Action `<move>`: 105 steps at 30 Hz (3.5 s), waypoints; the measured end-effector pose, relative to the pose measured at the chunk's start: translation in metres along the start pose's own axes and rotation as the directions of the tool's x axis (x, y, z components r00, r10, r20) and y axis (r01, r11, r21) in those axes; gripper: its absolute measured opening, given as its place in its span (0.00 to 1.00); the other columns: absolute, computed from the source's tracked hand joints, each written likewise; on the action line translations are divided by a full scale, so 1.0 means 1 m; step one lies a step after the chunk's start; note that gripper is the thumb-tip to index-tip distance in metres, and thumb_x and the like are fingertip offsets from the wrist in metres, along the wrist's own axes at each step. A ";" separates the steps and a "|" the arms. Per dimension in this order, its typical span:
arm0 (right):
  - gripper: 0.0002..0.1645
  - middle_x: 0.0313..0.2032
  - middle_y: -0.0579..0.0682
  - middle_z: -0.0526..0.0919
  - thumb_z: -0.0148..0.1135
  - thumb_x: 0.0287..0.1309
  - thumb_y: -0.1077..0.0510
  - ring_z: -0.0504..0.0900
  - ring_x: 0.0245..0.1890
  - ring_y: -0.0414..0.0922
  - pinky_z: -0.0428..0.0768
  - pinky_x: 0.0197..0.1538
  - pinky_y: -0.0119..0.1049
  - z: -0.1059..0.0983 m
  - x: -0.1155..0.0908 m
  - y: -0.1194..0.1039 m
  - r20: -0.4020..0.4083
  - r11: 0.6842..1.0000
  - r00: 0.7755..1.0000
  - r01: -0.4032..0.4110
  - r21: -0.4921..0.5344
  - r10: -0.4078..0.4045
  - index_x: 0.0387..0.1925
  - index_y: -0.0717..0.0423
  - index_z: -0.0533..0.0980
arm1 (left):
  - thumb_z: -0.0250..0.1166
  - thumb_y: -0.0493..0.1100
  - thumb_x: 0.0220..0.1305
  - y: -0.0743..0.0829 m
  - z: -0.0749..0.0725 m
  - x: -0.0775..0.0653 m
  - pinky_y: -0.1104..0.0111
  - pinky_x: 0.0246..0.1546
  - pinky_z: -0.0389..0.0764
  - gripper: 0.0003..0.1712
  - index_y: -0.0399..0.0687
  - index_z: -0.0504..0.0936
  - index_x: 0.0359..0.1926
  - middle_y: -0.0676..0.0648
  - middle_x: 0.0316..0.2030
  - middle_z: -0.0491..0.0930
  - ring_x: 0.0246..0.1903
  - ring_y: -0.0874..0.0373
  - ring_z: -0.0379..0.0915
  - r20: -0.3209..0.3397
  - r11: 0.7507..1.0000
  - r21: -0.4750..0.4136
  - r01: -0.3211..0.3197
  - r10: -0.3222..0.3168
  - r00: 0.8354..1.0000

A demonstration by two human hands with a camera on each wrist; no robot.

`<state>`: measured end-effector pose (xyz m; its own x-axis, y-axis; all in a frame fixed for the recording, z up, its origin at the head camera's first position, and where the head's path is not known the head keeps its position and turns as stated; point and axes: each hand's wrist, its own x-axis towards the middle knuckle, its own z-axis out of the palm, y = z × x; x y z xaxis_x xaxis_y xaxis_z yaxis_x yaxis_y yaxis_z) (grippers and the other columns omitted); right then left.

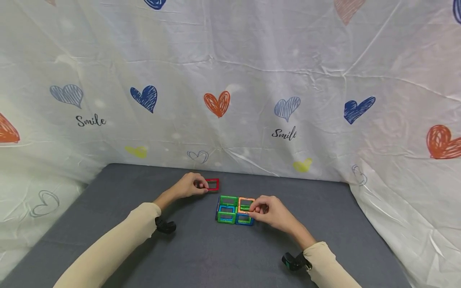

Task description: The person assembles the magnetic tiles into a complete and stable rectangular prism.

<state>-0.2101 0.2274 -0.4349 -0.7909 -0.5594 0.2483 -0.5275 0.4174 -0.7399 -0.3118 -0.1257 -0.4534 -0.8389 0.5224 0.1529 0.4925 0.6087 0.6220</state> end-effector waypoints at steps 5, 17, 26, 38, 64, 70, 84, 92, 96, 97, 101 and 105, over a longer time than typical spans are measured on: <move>0.04 0.30 0.44 0.77 0.73 0.61 0.59 0.74 0.27 0.40 0.73 0.28 0.32 0.000 0.000 0.000 -0.001 1.000 1.000 -0.001 0.001 0.001 0.36 0.49 0.84 | 0.74 0.38 0.63 -0.005 -0.004 -0.007 0.67 0.29 0.69 0.03 0.50 0.88 0.33 0.51 0.29 0.75 0.25 0.59 0.65 -0.012 0.998 -0.036 -0.044 0.044 0.999; 0.05 0.30 0.43 0.77 0.74 0.61 0.60 0.74 0.27 0.40 0.73 0.28 0.32 0.000 -0.001 0.001 -0.005 1.000 1.000 0.002 0.005 -0.002 0.36 0.49 0.84 | 0.74 0.38 0.63 0.001 -0.008 -0.021 0.66 0.30 0.71 0.03 0.49 0.88 0.35 0.53 0.29 0.75 0.26 0.59 0.66 -0.009 0.995 -0.044 -0.086 0.086 0.996; 0.04 0.30 0.43 0.77 0.73 0.61 0.59 0.74 0.28 0.41 0.73 0.29 0.32 0.001 -0.001 0.003 -0.005 1.000 1.000 -0.019 0.006 0.019 0.37 0.50 0.84 | 0.74 0.39 0.63 0.007 -0.017 -0.031 0.66 0.32 0.74 0.02 0.48 0.88 0.37 0.56 0.30 0.75 0.27 0.59 0.68 -0.040 0.989 -0.067 -0.133 0.130 0.991; 0.04 0.31 0.44 0.77 0.72 0.62 0.60 0.73 0.28 0.41 0.73 0.29 0.32 0.001 -0.002 0.003 -0.003 1.000 1.000 -0.013 0.018 0.013 0.37 0.50 0.84 | 0.74 0.36 0.62 0.016 -0.027 -0.047 0.66 0.32 0.74 0.05 0.51 0.88 0.37 0.55 0.31 0.76 0.28 0.59 0.69 -0.039 0.986 -0.074 -0.147 0.144 0.989; 0.04 0.31 0.45 0.78 0.72 0.63 0.58 0.74 0.28 0.42 0.74 0.29 0.33 0.001 -0.003 0.006 -0.006 1.000 1.000 -0.007 0.029 0.007 0.38 0.50 0.83 | 0.74 0.39 0.62 0.079 0.009 -0.036 0.68 0.31 0.72 0.03 0.51 0.88 0.36 0.56 0.30 0.74 0.28 0.62 0.68 0.081 0.979 -0.069 -0.193 0.198 0.977; 0.03 0.31 0.44 0.78 0.72 0.63 0.58 0.74 0.27 0.42 0.74 0.30 0.33 0.001 -0.002 0.005 -0.004 1.000 1.000 0.003 0.015 -0.003 0.38 0.50 0.84 | 0.74 0.40 0.63 0.082 0.014 -0.032 0.69 0.30 0.71 0.02 0.49 0.87 0.34 0.56 0.29 0.74 0.27 0.63 0.67 0.099 0.978 -0.057 -0.200 0.205 0.974; 0.04 0.31 0.45 0.78 0.73 0.62 0.59 0.74 0.28 0.42 0.74 0.30 0.33 0.001 -0.002 0.004 -0.008 0.999 1.000 -0.023 0.026 0.024 0.38 0.49 0.84 | 0.73 0.40 0.64 0.080 0.020 -0.030 0.69 0.31 0.71 0.02 0.46 0.88 0.36 0.53 0.30 0.73 0.29 0.62 0.67 0.138 0.978 -0.095 -0.187 0.199 0.970; 0.04 0.31 0.44 0.78 0.72 0.63 0.58 0.74 0.28 0.42 0.74 0.30 0.32 0.001 -0.002 0.007 -0.010 1.000 1.000 -0.017 0.015 0.017 0.38 0.49 0.83 | 0.72 0.40 0.65 0.079 0.021 -0.030 0.69 0.31 0.72 0.02 0.48 0.87 0.35 0.54 0.30 0.73 0.29 0.63 0.67 0.122 0.967 -0.129 -0.222 0.237 0.964; 0.04 0.31 0.44 0.78 0.72 0.63 0.58 0.74 0.28 0.42 0.74 0.30 0.32 0.002 -0.002 0.008 -0.012 1.000 1.000 -0.008 0.015 0.008 0.38 0.49 0.83 | 0.72 0.40 0.65 0.081 0.020 -0.031 0.70 0.31 0.71 0.02 0.48 0.87 0.35 0.54 0.31 0.74 0.28 0.63 0.67 0.123 0.967 -0.135 -0.217 0.233 0.965; 0.04 0.31 0.44 0.78 0.72 0.63 0.58 0.74 0.28 0.42 0.75 0.30 0.33 0.002 -0.002 0.008 -0.012 1.000 1.000 -0.009 0.015 0.009 0.38 0.49 0.83 | 0.72 0.40 0.65 0.081 0.020 -0.031 0.70 0.31 0.71 0.02 0.48 0.87 0.35 0.54 0.31 0.74 0.28 0.64 0.67 0.126 0.967 -0.139 -0.214 0.231 0.965; 0.04 0.31 0.44 0.78 0.72 0.63 0.58 0.75 0.28 0.42 0.75 0.30 0.33 0.002 -0.002 0.007 -0.010 1.000 1.000 -0.008 0.024 0.009 0.38 0.49 0.83 | 0.72 0.39 0.64 0.077 0.021 -0.034 0.69 0.32 0.73 0.06 0.46 0.87 0.42 0.53 0.32 0.76 0.28 0.64 0.68 0.128 0.963 -0.167 -0.213 0.235 0.963; 0.04 0.31 0.44 0.79 0.72 0.63 0.58 0.75 0.28 0.42 0.75 0.30 0.33 0.002 -0.002 0.007 -0.012 0.999 1.000 0.005 0.036 -0.004 0.39 0.50 0.83 | 0.74 0.38 0.62 0.070 0.022 -0.039 0.68 0.32 0.75 0.17 0.42 0.84 0.51 0.51 0.35 0.77 0.29 0.62 0.71 0.091 0.961 -0.197 -0.196 0.217 0.972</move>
<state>-0.2115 0.2304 -0.4419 -0.7922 -0.5526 0.2588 -0.5198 0.3890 -0.7605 -0.2399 -0.0901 -0.4333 -0.6873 0.6942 0.2138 0.5918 0.3646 0.7189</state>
